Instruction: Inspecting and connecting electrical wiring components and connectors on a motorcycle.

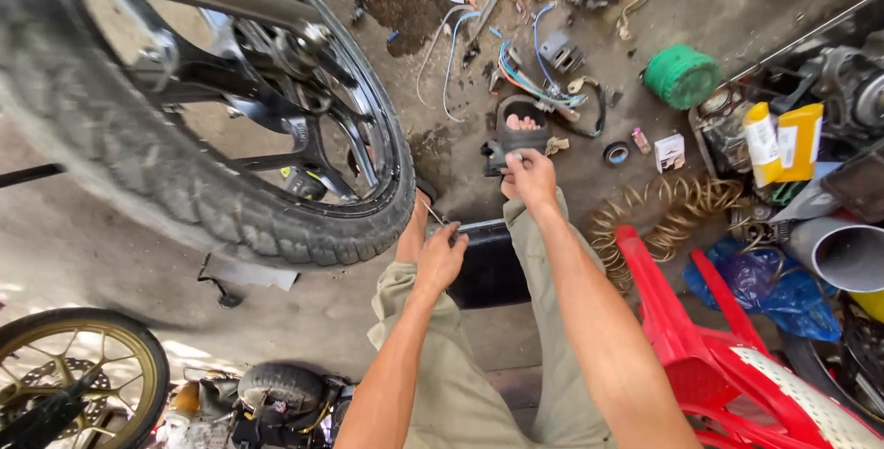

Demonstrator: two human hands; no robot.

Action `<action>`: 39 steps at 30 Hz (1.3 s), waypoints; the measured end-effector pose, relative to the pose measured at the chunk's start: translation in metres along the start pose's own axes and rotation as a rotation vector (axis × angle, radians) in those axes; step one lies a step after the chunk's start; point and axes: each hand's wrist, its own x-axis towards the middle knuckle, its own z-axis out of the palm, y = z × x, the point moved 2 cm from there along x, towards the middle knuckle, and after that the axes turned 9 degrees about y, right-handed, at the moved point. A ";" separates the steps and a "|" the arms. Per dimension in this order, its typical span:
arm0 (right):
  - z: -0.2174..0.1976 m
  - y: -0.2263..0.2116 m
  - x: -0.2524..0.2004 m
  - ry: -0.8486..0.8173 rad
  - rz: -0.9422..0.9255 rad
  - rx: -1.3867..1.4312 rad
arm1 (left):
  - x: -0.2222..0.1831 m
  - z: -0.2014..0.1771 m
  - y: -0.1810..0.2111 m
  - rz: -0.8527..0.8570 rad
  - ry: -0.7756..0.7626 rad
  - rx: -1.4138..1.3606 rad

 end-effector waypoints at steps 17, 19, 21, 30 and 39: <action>0.181 -0.035 0.109 0.005 -0.396 -0.556 | 0.206 0.019 -0.073 -0.216 0.089 -0.226; 0.196 -0.025 0.119 0.002 -0.427 -0.607 | 0.211 0.027 -0.084 -0.235 0.073 -0.228; 0.195 -0.033 0.121 0.102 -0.320 -0.330 | 0.212 0.033 -0.091 -0.249 0.059 -0.233; 0.248 -0.017 0.126 -0.180 -0.306 -0.287 | 0.210 0.053 -0.093 -0.257 0.014 -0.279; 0.161 -0.041 0.033 0.053 -0.588 -0.181 | 0.107 0.087 -0.121 -0.107 0.161 -0.597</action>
